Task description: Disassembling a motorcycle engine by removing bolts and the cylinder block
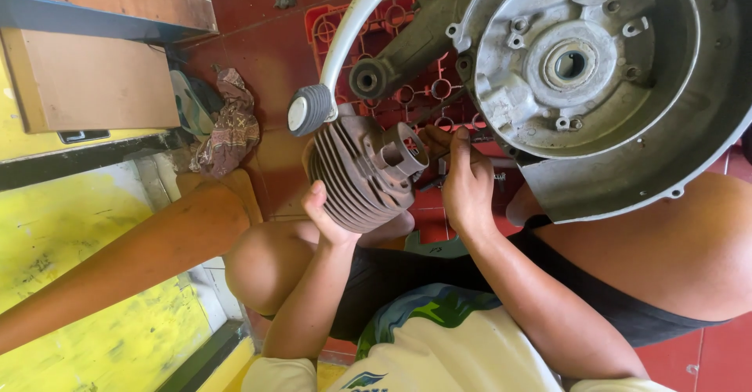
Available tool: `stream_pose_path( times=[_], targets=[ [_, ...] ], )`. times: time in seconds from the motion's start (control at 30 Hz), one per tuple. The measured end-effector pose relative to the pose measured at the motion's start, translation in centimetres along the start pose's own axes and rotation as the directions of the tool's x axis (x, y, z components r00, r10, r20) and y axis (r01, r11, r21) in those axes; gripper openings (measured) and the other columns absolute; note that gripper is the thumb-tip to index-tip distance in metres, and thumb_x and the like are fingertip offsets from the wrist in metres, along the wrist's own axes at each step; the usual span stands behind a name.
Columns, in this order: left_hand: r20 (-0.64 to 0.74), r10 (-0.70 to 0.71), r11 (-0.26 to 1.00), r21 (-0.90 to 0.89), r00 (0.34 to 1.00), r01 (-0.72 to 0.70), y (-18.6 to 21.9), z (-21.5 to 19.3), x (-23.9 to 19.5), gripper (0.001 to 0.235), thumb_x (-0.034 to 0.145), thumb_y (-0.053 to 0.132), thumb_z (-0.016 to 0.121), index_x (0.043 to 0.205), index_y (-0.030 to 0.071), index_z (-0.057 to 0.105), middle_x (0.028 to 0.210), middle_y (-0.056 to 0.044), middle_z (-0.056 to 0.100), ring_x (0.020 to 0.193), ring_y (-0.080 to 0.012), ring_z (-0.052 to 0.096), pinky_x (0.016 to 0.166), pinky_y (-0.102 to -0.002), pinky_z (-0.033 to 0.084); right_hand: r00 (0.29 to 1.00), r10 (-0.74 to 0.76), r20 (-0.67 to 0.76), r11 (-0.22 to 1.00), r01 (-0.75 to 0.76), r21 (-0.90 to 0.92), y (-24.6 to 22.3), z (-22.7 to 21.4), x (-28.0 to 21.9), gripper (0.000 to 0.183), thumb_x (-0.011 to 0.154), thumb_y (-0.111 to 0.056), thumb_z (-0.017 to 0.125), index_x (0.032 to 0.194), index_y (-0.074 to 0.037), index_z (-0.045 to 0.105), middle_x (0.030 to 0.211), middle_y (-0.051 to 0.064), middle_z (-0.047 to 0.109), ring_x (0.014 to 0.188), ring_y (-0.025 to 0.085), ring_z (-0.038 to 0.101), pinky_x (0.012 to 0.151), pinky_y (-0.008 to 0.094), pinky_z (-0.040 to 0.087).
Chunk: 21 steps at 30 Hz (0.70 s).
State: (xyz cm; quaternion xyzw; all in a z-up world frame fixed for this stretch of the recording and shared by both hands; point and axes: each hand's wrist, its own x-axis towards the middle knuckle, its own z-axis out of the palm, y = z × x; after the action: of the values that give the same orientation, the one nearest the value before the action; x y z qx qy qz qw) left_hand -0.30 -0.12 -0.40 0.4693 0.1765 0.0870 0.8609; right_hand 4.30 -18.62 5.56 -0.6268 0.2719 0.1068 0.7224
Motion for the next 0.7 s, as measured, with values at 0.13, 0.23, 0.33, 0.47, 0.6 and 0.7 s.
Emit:
stream_pose_path(
  times=[0.13, 0.23, 0.33, 0.47, 0.6, 0.7],
  targets=[
    [0.028, 0.024, 1.000, -0.016, 0.999, -0.023, -0.3, -0.2, -0.1, 0.069, 0.099, 0.044, 0.037, 0.158, 0.008, 0.028, 0.159, -0.018, 0.038, 0.140, -0.0316, 0.044, 0.124, -0.055, 0.027, 1.000, -0.022, 0.000, 0.999, 0.022, 0.045, 0.9, 0.0, 0.3, 0.054, 0.111, -0.040, 0.037, 0.122, -0.003, 0.075, 0.110, 0.018, 0.077, 0.114, 0.029, 0.070, 0.103, 0.045, 0.052],
    [0.054, 0.036, 0.999, -0.033, 0.998, -0.034, -0.8, -0.3, -0.2, 0.069, 0.099, 0.043, 0.037, 0.159, 0.009, 0.027, 0.160, -0.017, 0.036, 0.142, -0.0322, 0.043, 0.124, -0.056, 0.026, 0.998, -0.055, 0.001, 0.998, 0.055, 0.030, 0.3, 0.1, -0.1, 0.053, 0.110, -0.038, 0.038, 0.126, 0.001, 0.071, 0.115, 0.025, 0.074, 0.119, 0.035, 0.067, 0.103, 0.050, 0.051],
    [0.089, 0.008, 1.000, -0.011, 0.996, -0.007, -0.8, -0.9, 0.2, 0.068, 0.099, 0.043, 0.036, 0.158, 0.010, 0.028, 0.158, -0.015, 0.040, 0.140, -0.0304, 0.045, 0.124, -0.055, 0.029, 1.000, -0.030, 0.007, 0.999, 0.030, 0.027, 0.1, 0.0, 0.0, 0.054, 0.110, -0.038, 0.036, 0.124, -0.001, 0.073, 0.113, 0.021, 0.076, 0.114, 0.028, 0.069, 0.103, 0.047, 0.052],
    [0.135, 0.068, 0.998, -0.003, 0.988, -0.069, -0.9, -0.1, 0.7, 0.069, 0.098, 0.044, 0.040, 0.156, 0.010, 0.028, 0.156, -0.015, 0.041, 0.139, -0.0287, 0.045, 0.123, -0.053, 0.029, 1.000, -0.009, 0.026, 1.000, 0.009, -0.008, -1.7, 0.2, -0.3, 0.054, 0.108, -0.038, 0.040, 0.125, 0.002, 0.072, 0.115, 0.027, 0.073, 0.117, 0.040, 0.068, 0.106, 0.054, 0.047],
    [0.200, 0.164, 0.984, 0.031, 0.966, -0.174, -0.7, 1.4, 1.2, 0.071, 0.096, 0.046, 0.048, 0.154, 0.009, 0.029, 0.152, -0.014, 0.044, 0.136, -0.0248, 0.045, 0.122, -0.048, 0.030, 0.997, 0.082, 0.003, 0.990, -0.082, 0.118, -1.6, 0.8, -0.3, 0.048, 0.107, -0.033, 0.044, 0.132, 0.001, 0.067, 0.124, 0.022, 0.072, 0.121, 0.027, 0.066, 0.108, 0.044, 0.050],
    [0.215, 0.201, 0.974, 0.056, 0.956, -0.218, -0.5, 2.5, 1.0, 0.073, 0.094, 0.047, 0.053, 0.152, 0.008, 0.029, 0.149, -0.014, 0.046, 0.134, -0.0222, 0.045, 0.121, -0.045, 0.031, 0.984, 0.166, -0.060, 0.952, -0.144, 0.269, -2.4, 1.7, -1.4, 0.049, 0.105, -0.031, 0.052, 0.132, 0.007, 0.063, 0.125, 0.026, 0.069, 0.121, 0.030, 0.063, 0.110, 0.049, 0.047]
  ],
)
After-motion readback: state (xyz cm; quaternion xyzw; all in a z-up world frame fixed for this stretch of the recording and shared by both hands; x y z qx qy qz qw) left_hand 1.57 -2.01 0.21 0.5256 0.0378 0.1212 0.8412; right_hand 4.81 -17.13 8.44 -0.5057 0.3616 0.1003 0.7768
